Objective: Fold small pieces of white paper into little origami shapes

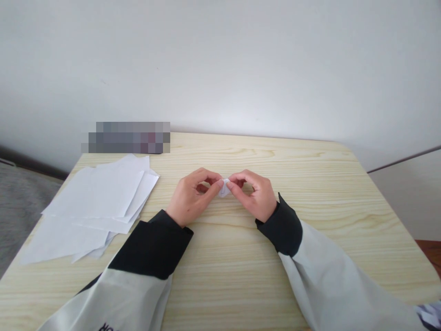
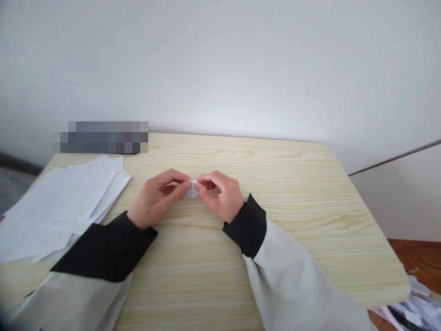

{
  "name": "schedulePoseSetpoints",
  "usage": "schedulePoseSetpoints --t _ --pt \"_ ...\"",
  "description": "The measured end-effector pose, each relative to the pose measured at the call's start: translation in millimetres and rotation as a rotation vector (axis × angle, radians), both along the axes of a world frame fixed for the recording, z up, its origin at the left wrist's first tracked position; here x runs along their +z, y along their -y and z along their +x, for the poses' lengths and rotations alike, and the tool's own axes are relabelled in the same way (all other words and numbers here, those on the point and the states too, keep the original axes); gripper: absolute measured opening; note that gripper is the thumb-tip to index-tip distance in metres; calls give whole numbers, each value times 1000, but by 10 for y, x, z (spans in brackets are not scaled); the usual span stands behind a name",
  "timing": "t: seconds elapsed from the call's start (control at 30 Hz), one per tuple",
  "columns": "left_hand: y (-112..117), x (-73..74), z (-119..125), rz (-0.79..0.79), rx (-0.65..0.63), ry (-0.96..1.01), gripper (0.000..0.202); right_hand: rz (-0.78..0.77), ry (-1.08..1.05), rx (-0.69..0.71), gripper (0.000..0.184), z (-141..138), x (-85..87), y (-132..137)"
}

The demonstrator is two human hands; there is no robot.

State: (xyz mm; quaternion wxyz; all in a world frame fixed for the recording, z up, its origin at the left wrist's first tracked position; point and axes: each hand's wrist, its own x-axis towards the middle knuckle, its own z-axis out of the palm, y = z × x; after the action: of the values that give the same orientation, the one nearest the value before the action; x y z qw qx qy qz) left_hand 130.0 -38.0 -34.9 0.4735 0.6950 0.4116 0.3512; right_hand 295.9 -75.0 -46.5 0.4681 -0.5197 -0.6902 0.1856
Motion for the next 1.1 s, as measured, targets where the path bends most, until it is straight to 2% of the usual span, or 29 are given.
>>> schedulePoseSetpoints --t 0.13,0.27,0.5,0.7,0.77,0.87,1.1 --pt "9 9 2 12 -19 -39 23 86 60 35 5 13 6 -10" --pt "17 13 -4 88 -15 -81 19 113 96 60 7 7 -4 -9" --pt "-12 1 -17 -47 -61 -18 26 -55 11 44 9 5 -7 -1" --pt "-24 -33 -31 -40 -61 -50 36 -135 -88 -6 14 10 -26 -6" --pt "-29 -35 -38 -34 -78 -92 39 -128 -119 -35 13 7 -29 -5" --pt "-35 -31 -50 -27 -104 -145 33 -93 -121 -42 11 7 -30 -3" --pt "-37 -11 -59 14 -145 -240 23 34 16 93 8 21 -20 -2"
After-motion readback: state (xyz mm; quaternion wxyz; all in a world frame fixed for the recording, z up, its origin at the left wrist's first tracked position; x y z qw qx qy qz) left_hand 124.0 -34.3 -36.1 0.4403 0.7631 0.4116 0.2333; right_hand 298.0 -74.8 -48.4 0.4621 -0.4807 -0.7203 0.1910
